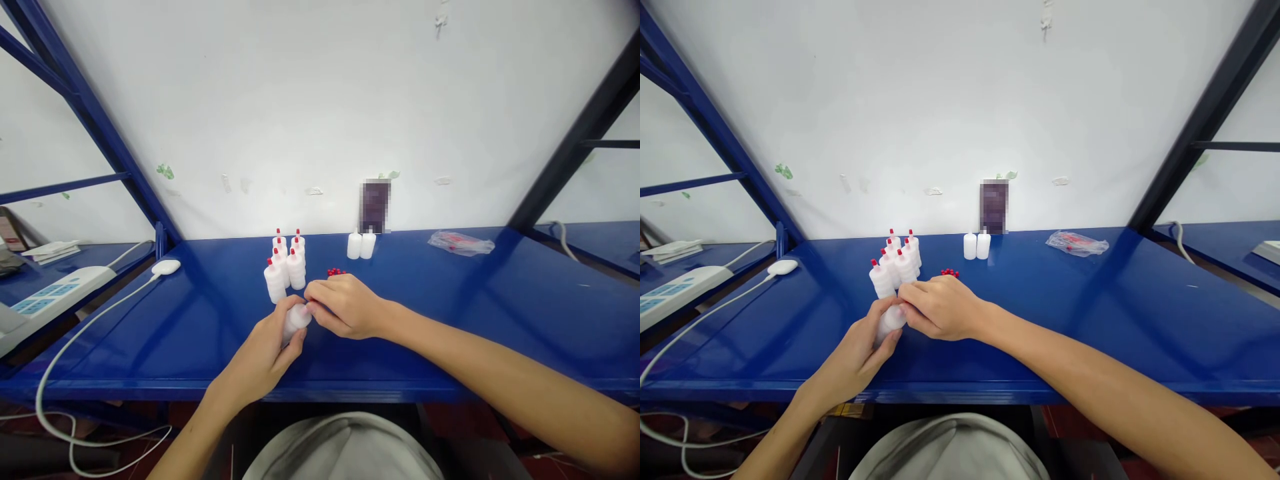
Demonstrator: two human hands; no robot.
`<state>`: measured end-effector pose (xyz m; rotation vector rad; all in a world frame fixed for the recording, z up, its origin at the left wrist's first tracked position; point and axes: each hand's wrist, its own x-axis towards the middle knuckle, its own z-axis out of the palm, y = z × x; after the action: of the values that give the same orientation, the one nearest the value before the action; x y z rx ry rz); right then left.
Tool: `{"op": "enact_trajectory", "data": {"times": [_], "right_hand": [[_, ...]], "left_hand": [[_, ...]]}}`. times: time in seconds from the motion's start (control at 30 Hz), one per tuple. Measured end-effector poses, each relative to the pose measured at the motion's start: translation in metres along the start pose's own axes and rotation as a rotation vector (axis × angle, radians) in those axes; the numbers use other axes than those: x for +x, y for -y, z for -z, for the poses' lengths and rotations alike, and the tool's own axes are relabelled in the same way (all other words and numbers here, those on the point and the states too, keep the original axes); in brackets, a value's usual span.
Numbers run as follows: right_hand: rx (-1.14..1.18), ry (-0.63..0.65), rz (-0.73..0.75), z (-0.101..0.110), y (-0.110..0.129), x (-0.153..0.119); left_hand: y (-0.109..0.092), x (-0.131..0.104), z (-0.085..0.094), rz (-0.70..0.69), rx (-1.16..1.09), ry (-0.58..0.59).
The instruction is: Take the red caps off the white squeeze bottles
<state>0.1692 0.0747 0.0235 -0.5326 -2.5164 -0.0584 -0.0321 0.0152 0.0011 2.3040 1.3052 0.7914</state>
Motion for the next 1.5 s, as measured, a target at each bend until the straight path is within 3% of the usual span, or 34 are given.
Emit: {"op": "enact_trajectory", "data": {"times": [0.3, 0.63, 1.03, 1.2, 1.33, 1.5], "right_hand": [[-0.044, 0.182, 0.0, 0.001, 0.0, -0.003], [-0.288, 0.445, -0.087, -0.006, 0.004, 0.005], [-0.351, 0.364, -0.21, -0.026, 0.012, 0.007], [-0.436, 0.32, -0.433, -0.004, -0.022, 0.002], [-0.367, 0.228, -0.471, 0.021, -0.055, -0.009], [-0.136, 0.173, -0.457, 0.021, -0.066, -0.015]], "left_hand": [[0.002, 0.004, -0.004, -0.005, 0.178, -0.021], [-0.002, 0.008, -0.006, 0.088, 0.504, -0.018], [-0.002, 0.008, -0.008, 0.174, 0.61, -0.046], [-0.003, 0.004, -0.007, 0.199, 0.645, -0.065], [-0.001, 0.002, -0.007, 0.168, 0.61, -0.091], [0.0, 0.003, -0.006, 0.129, 0.564, -0.072]]}}
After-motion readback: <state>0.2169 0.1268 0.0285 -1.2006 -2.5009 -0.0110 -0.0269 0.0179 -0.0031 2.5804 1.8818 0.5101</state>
